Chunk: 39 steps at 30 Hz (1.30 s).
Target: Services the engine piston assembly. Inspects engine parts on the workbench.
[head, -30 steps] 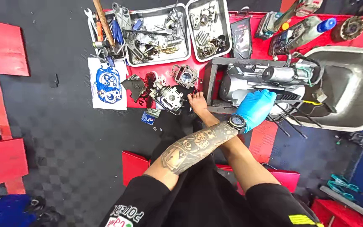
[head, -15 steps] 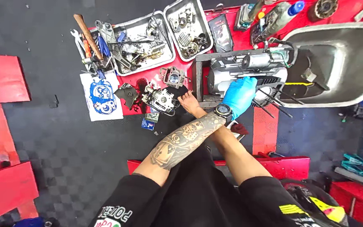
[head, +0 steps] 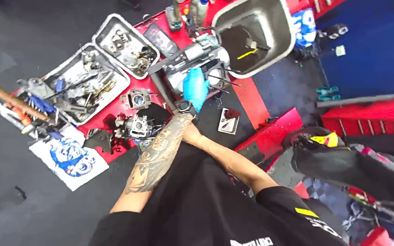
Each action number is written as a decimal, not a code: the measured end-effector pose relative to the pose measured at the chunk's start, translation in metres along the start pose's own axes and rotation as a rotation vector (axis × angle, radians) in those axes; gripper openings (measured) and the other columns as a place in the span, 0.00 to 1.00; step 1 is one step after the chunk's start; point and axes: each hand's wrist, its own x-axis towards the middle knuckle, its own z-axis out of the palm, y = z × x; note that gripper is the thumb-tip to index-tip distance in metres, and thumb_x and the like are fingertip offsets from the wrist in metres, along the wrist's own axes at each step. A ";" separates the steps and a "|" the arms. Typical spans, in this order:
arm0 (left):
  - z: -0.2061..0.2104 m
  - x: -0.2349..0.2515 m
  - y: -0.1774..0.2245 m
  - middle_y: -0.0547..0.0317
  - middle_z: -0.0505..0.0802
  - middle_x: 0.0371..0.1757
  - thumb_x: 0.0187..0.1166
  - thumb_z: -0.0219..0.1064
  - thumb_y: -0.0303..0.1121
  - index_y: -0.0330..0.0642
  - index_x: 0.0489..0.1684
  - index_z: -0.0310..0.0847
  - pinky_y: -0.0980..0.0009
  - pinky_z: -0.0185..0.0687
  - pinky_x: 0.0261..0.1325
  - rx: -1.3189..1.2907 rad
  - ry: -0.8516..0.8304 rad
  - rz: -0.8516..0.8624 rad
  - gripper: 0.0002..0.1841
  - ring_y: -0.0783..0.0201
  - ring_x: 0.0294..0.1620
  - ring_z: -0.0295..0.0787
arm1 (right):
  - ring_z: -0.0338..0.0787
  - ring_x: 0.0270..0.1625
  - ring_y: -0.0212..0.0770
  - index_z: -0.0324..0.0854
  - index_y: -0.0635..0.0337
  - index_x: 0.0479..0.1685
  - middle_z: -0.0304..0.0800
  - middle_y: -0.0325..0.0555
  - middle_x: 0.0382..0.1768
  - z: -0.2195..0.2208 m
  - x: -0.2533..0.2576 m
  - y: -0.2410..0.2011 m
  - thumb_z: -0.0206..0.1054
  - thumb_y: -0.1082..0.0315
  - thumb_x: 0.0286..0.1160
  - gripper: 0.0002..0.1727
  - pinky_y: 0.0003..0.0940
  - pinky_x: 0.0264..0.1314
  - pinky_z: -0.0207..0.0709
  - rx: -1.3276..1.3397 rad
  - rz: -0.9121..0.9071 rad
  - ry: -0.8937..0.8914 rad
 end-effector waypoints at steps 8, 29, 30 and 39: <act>0.013 0.008 0.000 0.42 0.87 0.67 0.76 0.74 0.46 0.35 0.57 0.82 0.47 0.79 0.73 0.096 0.000 -0.007 0.23 0.46 0.70 0.84 | 0.88 0.65 0.64 0.82 0.62 0.61 0.90 0.63 0.56 0.041 0.009 0.028 0.48 0.49 0.92 0.27 0.66 0.69 0.76 0.088 0.005 -0.271; 0.008 0.013 0.000 0.43 0.87 0.59 0.70 0.78 0.48 0.36 0.49 0.82 0.45 0.82 0.65 0.099 0.001 -0.008 0.24 0.46 0.61 0.86 | 0.69 0.87 0.60 0.91 0.52 0.58 0.61 0.57 0.90 -0.130 -0.238 0.039 0.64 0.34 0.74 0.32 0.52 0.76 0.81 1.383 -0.070 0.258; 0.009 0.013 -0.001 0.43 0.87 0.59 0.70 0.78 0.48 0.36 0.49 0.82 0.45 0.82 0.65 0.096 0.000 -0.011 0.24 0.46 0.61 0.86 | 0.76 0.82 0.56 0.87 0.55 0.64 0.68 0.58 0.86 -0.131 -0.231 0.041 0.63 0.35 0.77 0.34 0.49 0.76 0.80 1.301 -0.087 0.151; 0.007 0.013 0.002 0.42 0.88 0.57 0.70 0.79 0.48 0.35 0.48 0.82 0.43 0.82 0.64 0.096 -0.002 -0.018 0.24 0.44 0.59 0.87 | 0.85 0.39 0.44 0.84 0.58 0.35 0.85 0.47 0.35 -0.113 -0.137 0.033 0.67 0.46 0.78 0.22 0.46 0.45 0.80 0.508 0.265 0.039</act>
